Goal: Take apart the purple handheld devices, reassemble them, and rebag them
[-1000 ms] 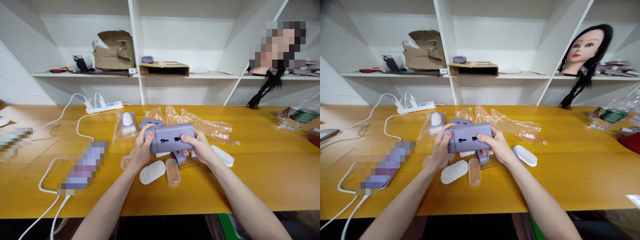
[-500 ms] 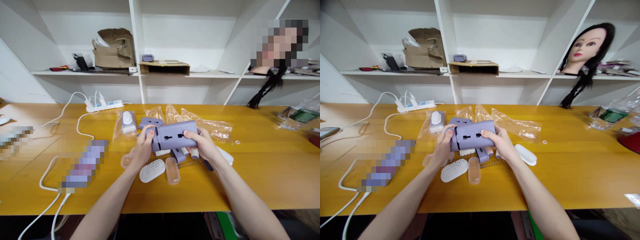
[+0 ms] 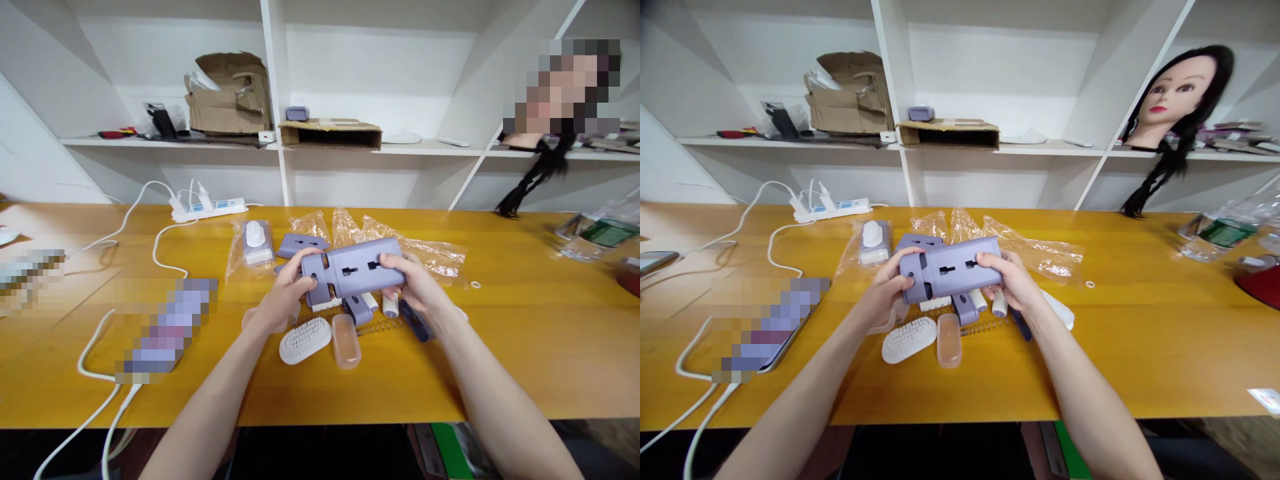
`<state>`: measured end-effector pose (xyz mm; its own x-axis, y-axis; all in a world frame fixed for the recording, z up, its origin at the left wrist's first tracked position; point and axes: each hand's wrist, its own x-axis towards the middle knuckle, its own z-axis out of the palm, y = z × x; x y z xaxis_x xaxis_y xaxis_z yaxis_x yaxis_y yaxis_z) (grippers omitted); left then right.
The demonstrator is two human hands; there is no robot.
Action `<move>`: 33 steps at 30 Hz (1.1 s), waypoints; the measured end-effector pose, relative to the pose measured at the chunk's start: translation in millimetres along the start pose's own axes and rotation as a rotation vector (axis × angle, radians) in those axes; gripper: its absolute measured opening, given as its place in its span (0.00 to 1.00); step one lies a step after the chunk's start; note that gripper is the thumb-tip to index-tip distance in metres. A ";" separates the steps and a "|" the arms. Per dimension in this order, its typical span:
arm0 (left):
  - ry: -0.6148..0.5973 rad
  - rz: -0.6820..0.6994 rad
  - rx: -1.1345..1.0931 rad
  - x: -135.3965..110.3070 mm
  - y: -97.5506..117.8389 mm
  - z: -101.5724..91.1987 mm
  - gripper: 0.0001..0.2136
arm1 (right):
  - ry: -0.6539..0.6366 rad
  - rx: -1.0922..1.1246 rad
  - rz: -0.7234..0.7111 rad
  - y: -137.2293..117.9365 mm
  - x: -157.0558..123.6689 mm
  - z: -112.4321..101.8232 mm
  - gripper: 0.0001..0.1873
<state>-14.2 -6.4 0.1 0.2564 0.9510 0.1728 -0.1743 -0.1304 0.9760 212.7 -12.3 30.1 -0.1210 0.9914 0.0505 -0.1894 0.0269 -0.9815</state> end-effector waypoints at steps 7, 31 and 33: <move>0.035 0.089 0.297 2.4 4.3 -2.9 0.23 | -0.016 -0.057 -0.049 0.1 -0.3 -1.1 0.13; 0.238 0.297 0.385 -1.3 -12.1 2.7 0.21 | 0.108 -0.115 -0.189 -19.1 -16.7 -5.7 0.14; 0.227 0.256 0.280 2.2 -13.8 1.1 0.21 | 0.114 -0.087 -0.202 -20.8 -17.6 -7.8 0.14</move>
<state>-10.2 -2.8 -12.8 0.0173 0.9116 0.4106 0.0678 -0.4108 0.9092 226.4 -29.3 48.2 0.0224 0.9726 0.2314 -0.1130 0.2325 -0.9660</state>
